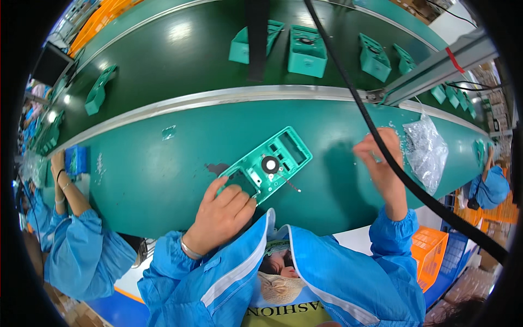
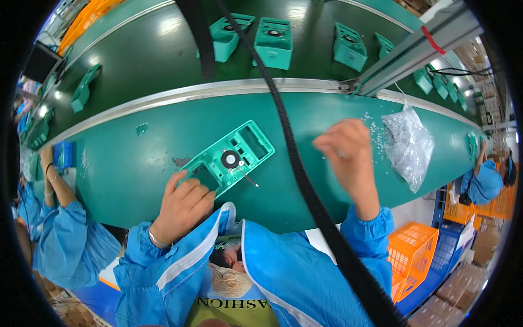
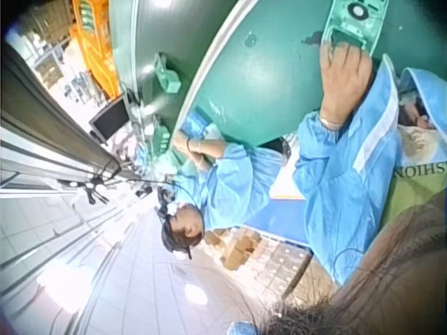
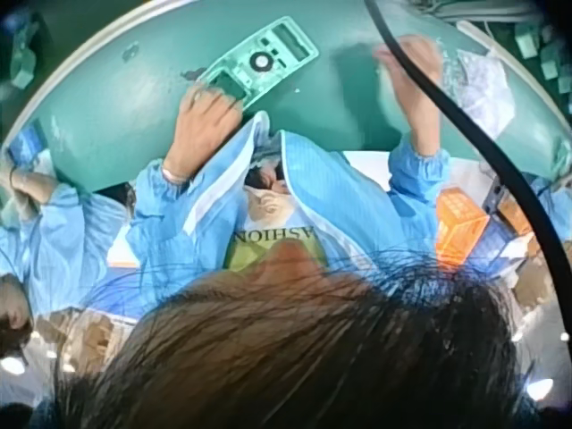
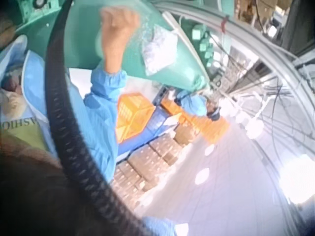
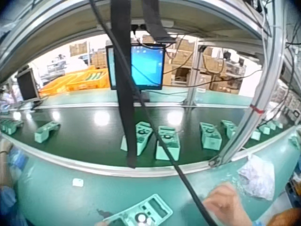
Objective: The person assembles electronic components into a green plastic electronics housing by hand on an assembly belt.
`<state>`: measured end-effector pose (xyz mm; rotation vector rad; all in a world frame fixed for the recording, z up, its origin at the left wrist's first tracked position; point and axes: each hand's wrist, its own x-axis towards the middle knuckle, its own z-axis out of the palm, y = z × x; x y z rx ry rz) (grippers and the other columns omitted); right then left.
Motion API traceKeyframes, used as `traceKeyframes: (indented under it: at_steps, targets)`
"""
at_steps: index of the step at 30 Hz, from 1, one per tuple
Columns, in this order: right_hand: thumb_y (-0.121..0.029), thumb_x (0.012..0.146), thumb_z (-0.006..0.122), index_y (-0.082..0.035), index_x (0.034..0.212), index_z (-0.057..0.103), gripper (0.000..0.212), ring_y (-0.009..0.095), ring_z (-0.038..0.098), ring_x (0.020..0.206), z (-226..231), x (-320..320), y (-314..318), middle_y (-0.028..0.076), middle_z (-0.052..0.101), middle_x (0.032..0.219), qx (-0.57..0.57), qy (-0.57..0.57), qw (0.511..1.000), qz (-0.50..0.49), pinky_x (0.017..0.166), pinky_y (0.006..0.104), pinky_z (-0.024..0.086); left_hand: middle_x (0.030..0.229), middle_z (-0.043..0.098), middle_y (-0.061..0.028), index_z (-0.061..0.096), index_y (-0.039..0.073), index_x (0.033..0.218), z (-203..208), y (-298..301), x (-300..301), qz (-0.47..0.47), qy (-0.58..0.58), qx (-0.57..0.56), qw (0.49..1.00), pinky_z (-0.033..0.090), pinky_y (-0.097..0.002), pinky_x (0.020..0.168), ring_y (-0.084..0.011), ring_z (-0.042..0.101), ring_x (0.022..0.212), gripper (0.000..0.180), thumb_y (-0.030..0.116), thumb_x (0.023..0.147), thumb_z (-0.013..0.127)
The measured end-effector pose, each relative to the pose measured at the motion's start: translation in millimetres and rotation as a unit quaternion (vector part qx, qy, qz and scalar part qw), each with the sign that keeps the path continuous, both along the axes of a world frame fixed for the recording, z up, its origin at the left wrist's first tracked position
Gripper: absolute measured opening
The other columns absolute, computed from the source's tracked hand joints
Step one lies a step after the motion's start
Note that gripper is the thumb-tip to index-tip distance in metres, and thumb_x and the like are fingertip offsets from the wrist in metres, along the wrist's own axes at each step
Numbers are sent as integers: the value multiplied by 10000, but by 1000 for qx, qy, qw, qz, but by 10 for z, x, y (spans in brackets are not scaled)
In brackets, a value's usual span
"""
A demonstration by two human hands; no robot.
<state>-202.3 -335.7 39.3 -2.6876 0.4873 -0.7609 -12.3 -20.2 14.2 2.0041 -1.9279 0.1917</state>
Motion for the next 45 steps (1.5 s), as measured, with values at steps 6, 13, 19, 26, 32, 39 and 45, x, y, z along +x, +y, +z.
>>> traceKeyframes:
  at_steps: [6, 13, 19, 26, 32, 39, 45]
  targets:
    - [-56, 718, 850, -118, 852, 756, 176, 245, 580, 962, -91, 732, 592, 8, 590, 901, 199, 34, 935, 293, 897, 401, 436, 979, 635, -18, 670, 124, 954, 36, 54, 116, 15, 18, 8, 1000, 397, -529, 1140, -216, 619, 1043, 178, 143, 792, 739]
    - [-117, 791, 818, -142, 833, 765, 72, 216, 571, 985, -197, 906, 657, -24, 593, 873, 219, 102, 909, 339, 897, 375, 415, 964, 630, -17, 652, 127, 934, 17, 77, 141, 12, 28, 5, 1000, 397, -511, 1148, -199, 620, 1053, 147, 156, 803, 710]
    - [-113, 775, 823, -145, 840, 774, 87, 218, 574, 1008, -216, 953, 664, -29, 595, 876, 231, 109, 903, 344, 917, 384, 416, 942, 625, -10, 663, 129, 954, -12, 69, 174, 6, 23, 13, 1000, 390, -524, 1156, -199, 621, 1025, 197, 153, 777, 744]
    - [-84, 707, 851, -129, 823, 753, 159, 240, 579, 985, -129, 952, 705, -25, 598, 874, 168, 100, 915, 352, 933, 399, 430, 847, 564, -33, 645, 100, 912, 25, 42, 128, 8, 26, -5, 1000, 422, -507, 1136, -204, 615, 1006, 80, 152, 853, 627]
    - [-78, 659, 833, -122, 799, 743, 172, 238, 587, 984, -3, 1052, 738, -25, 609, 870, 71, 101, 911, 393, 956, 414, 429, 849, 564, -37, 642, 93, 907, 31, 53, 139, 5, 15, -1, 1000, 420, -515, 1143, -205, 605, 993, 82, 158, 869, 608]
    - [-80, 665, 831, -129, 809, 757, 170, 227, 589, 975, -59, 1101, 659, -31, 624, 871, 89, 123, 895, 420, 970, 424, 424, 848, 555, -36, 620, 94, 882, 43, 57, 153, 2, 18, 12, 1000, 415, -517, 1150, -202, 603, 988, 63, 152, 875, 597]
    - [-99, 727, 834, -125, 832, 761, 130, 233, 585, 959, -61, 1070, 648, -9, 604, 876, 146, 131, 901, 386, 941, 408, 423, 845, 546, -35, 612, 97, 889, 44, 76, 161, 3, 21, 8, 1000, 417, -515, 1148, -200, 599, 968, 57, 148, 874, 594]
